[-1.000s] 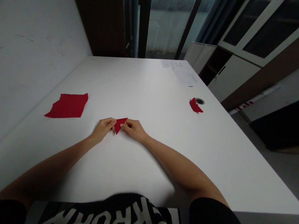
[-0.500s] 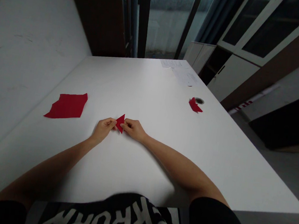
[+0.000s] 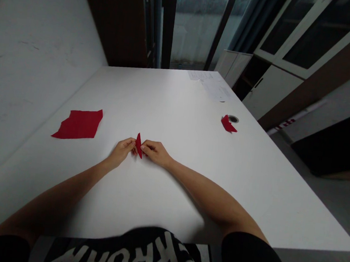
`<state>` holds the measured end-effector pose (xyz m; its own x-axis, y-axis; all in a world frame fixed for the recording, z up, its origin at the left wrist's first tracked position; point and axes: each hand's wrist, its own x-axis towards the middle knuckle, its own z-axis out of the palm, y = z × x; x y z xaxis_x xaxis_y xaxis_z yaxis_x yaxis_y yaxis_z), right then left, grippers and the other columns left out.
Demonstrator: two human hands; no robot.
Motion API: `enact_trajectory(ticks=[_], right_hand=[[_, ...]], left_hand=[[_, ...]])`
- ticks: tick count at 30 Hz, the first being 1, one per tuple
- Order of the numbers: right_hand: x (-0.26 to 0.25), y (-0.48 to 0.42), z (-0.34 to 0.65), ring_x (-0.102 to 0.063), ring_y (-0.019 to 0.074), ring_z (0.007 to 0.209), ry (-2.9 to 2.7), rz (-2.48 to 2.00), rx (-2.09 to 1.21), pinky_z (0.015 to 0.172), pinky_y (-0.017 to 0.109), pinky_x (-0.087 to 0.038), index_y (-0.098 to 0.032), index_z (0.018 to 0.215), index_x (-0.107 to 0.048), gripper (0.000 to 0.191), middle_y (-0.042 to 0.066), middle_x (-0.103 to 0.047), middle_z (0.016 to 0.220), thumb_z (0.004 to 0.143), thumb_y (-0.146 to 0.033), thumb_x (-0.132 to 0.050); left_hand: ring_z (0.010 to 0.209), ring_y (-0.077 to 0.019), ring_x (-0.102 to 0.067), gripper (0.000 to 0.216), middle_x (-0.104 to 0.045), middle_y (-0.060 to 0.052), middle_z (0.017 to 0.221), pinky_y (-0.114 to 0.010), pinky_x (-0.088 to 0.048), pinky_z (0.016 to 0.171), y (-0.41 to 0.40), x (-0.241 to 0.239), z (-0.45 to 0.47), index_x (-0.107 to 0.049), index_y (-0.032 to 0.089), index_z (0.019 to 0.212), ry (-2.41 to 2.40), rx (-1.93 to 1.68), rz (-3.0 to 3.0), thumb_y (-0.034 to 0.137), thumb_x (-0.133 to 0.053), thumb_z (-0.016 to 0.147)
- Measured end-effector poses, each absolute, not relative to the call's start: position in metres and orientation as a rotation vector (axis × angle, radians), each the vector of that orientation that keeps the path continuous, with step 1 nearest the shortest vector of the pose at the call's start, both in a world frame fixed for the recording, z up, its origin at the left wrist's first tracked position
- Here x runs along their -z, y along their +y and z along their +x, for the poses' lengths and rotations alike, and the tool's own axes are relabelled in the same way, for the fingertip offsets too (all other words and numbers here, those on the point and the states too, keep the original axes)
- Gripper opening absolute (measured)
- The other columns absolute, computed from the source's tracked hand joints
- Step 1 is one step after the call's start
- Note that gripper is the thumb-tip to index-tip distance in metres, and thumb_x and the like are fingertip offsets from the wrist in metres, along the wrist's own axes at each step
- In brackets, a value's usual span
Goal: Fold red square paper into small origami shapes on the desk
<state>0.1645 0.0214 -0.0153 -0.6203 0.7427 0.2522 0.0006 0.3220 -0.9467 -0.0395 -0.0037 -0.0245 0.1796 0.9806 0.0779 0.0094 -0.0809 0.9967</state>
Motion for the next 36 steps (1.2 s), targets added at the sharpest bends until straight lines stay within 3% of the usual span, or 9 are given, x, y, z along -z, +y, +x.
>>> enact_trajectory(ticks=[5, 9, 12, 16, 21, 26, 31, 36], right_hand=[[0.018, 0.022, 0.163, -0.054, 0.0126, 0.068, -1.850, -0.663, -1.362, 0.067, 0.025, -0.043, -0.018, 0.089, -0.061, 0.024, 0.000, -0.061, 0.075, 0.096, -0.039, -0.052], [0.020, 0.021, 0.162, -0.048, 0.0108, 0.063, -1.885, -0.818, -1.186, 0.062, 0.023, -0.038, -0.019, 0.087, -0.058, 0.010, -0.003, -0.057, 0.071, 0.088, -0.025, -0.050], [0.019, 0.020, 0.161, -0.043, 0.0099, 0.058, -1.889, -0.939, -1.036, 0.058, 0.023, -0.033, -0.020, 0.084, -0.055, 0.006, -0.006, -0.052, 0.065, 0.085, -0.026, -0.053], [0.017, 0.018, 0.160, -0.042, 0.0102, 0.055, -1.947, -1.051, -0.914, 0.056, 0.023, -0.030, -0.022, 0.086, -0.051, 0.006, -0.007, -0.051, 0.062, 0.083, -0.026, -0.055], [0.016, 0.015, 0.161, -0.043, 0.0115, 0.056, -2.030, -1.065, -0.846, 0.058, 0.024, -0.030, -0.022, 0.089, -0.051, 0.008, -0.007, -0.052, 0.063, 0.081, -0.021, -0.053], [0.018, 0.018, 0.163, -0.045, 0.0113, 0.061, -1.932, -0.924, -0.990, 0.061, 0.024, -0.035, -0.022, 0.090, -0.052, 0.007, -0.005, -0.054, 0.069, 0.083, -0.022, -0.054], [0.023, 0.025, 0.159, -0.052, 0.0117, 0.065, -1.665, -0.750, -1.332, 0.064, 0.025, -0.043, -0.021, 0.096, -0.055, 0.015, -0.003, -0.058, 0.074, 0.087, -0.032, -0.060], [0.026, 0.031, 0.159, -0.059, 0.0123, 0.062, -1.478, -0.627, -1.590, 0.062, 0.026, -0.047, -0.020, 0.100, -0.055, 0.028, -0.002, -0.064, 0.073, 0.085, -0.038, -0.070]], left_hand=[[0.063, -0.0136, -0.061, 0.037, -0.068, -0.002, 0.069, -0.027, -0.049, 0.066, -0.005, 0.022, -0.040, -0.065, 0.016, 0.090, 1.028, -1.094, 1.354, 0.052, -0.060, 0.093], [0.062, -0.0136, -0.061, 0.035, -0.068, -0.002, 0.068, -0.027, -0.049, 0.065, -0.005, 0.027, -0.038, -0.064, 0.016, 0.090, 1.073, -1.065, 1.388, 0.051, -0.062, 0.092], [0.062, -0.0141, -0.062, 0.033, -0.068, -0.001, 0.069, -0.028, -0.051, 0.064, -0.006, 0.032, -0.035, -0.064, 0.017, 0.093, 1.132, -1.111, 1.395, 0.050, -0.064, 0.090], [0.075, -0.0151, -0.068, 0.030, -0.071, -0.003, 0.087, -0.029, -0.054, 0.073, -0.012, 0.029, -0.030, -0.061, 0.018, 0.108, 1.164, -1.144, 1.453, 0.042, -0.063, 0.091], [0.084, -0.0152, -0.069, 0.040, -0.070, -0.004, 0.106, -0.029, -0.052, 0.078, -0.022, 0.023, -0.027, -0.053, 0.023, 0.121, 1.180, -1.118, 1.636, 0.032, -0.070, 0.086], [0.093, -0.0168, -0.069, 0.031, -0.069, -0.005, 0.105, -0.030, -0.054, 0.083, -0.017, 0.027, -0.027, -0.054, 0.021, 0.113, 1.108, -1.220, 1.453, 0.029, -0.067, 0.087], [0.079, -0.0152, -0.068, 0.026, -0.070, -0.004, 0.097, -0.030, -0.055, 0.076, -0.011, 0.024, -0.030, -0.059, 0.018, 0.102, 0.983, -1.232, 1.299, 0.028, -0.071, 0.080], [0.076, -0.0168, -0.067, 0.024, -0.073, -0.005, 0.088, -0.034, -0.053, 0.080, -0.011, 0.021, -0.035, -0.064, 0.016, 0.103, 0.941, -1.199, 1.243, 0.029, -0.070, 0.083]])
